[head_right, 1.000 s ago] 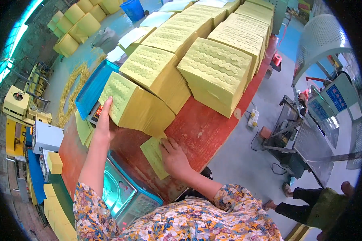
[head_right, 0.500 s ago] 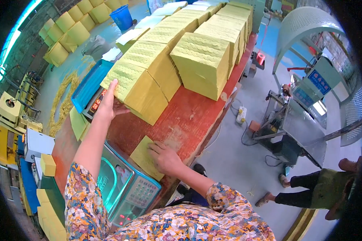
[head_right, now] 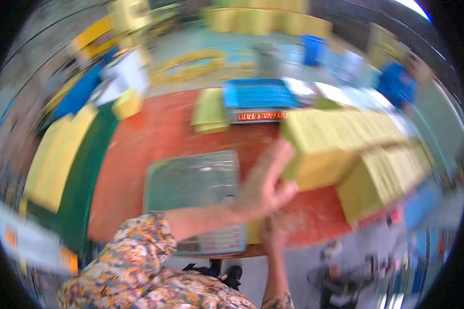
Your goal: Weigh stacks of paper on a digital scale and move them to a conveyor belt.
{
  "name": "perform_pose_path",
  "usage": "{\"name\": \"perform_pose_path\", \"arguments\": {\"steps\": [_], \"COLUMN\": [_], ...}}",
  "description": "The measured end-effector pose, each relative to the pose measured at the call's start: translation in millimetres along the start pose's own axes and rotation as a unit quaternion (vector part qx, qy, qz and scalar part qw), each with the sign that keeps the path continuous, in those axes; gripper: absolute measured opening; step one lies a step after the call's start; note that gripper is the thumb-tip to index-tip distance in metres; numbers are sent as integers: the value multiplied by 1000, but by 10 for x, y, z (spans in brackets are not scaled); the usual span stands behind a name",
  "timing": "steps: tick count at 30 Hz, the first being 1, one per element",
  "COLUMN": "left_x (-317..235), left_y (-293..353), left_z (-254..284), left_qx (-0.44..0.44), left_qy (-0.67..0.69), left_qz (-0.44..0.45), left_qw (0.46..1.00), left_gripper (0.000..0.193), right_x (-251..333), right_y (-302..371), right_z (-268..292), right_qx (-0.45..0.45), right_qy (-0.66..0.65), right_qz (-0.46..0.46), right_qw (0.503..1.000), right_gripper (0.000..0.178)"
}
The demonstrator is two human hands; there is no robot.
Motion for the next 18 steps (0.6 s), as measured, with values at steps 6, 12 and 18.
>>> {"name": "perform_pose_path", "arguments": {"steps": [6, 12, 18], "left_x": [-87, -498, -1035], "left_y": [1414, 2343, 3171], "left_z": [1786, 3306, 4389], "left_qx": [-82, -282, -440], "left_qy": [-55, -120, -185], "left_qz": [277, 426, 426], "left_qw": [956, 851, 769], "left_gripper": [29, 18, 17], "right_x": [162, 749, 2787], "right_y": [-45, 13, 751], "right_z": [-247, 317, 60], "right_qx": [-99, -182, -71], "right_qy": [-93, -259, -388], "right_qz": [182, 77, 246], "right_qw": [974, 946, 885], "right_gripper": [21, 27, 26]}}
Point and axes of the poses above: each hand's wrist, its own y-axis away from the middle knuckle, its own z-axis out of the back of the hand, x = y × z, the point moved 3 cm from there along -y, towards the middle knuckle, and after that the axes turned 11 degrees about -x, right-handed, at the moved point
